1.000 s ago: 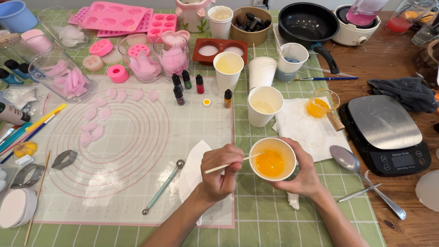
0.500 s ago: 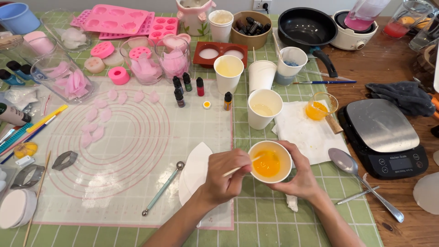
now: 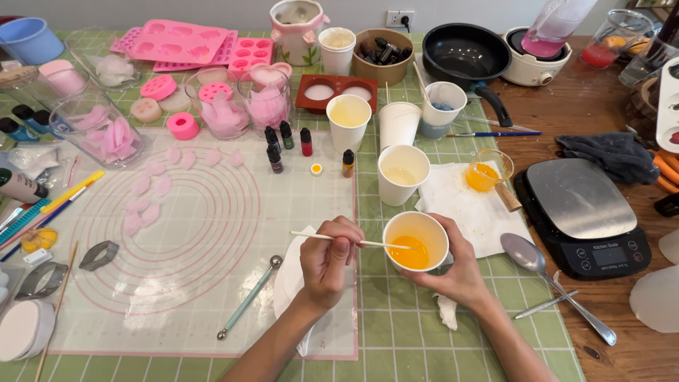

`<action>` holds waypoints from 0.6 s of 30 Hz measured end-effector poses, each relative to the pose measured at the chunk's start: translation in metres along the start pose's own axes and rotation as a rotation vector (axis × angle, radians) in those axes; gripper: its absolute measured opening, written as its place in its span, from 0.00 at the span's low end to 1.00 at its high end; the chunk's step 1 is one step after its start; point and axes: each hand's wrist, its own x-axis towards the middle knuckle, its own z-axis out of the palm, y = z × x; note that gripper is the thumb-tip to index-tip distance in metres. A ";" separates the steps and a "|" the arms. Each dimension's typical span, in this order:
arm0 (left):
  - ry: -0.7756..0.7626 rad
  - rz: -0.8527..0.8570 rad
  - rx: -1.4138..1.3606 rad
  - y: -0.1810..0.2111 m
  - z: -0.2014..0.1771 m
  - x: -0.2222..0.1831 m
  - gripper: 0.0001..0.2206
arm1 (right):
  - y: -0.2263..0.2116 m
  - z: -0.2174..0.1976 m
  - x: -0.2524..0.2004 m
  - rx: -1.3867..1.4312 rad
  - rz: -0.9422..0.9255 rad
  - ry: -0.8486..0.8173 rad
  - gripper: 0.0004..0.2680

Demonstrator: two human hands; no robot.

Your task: Mixing fragrance and dye into liquid wax and pouring it into cups for candle making.

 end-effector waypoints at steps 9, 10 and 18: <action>-0.149 -0.033 -0.098 -0.003 0.007 0.006 0.14 | -0.003 -0.002 0.003 -0.033 0.035 -0.012 0.33; -0.151 -0.027 -0.097 0.004 0.004 0.018 0.14 | -0.003 -0.004 0.004 -0.034 0.030 -0.010 0.33; 0.342 0.335 0.087 0.011 -0.033 0.161 0.10 | -0.021 -0.018 0.010 0.215 0.259 -0.123 0.39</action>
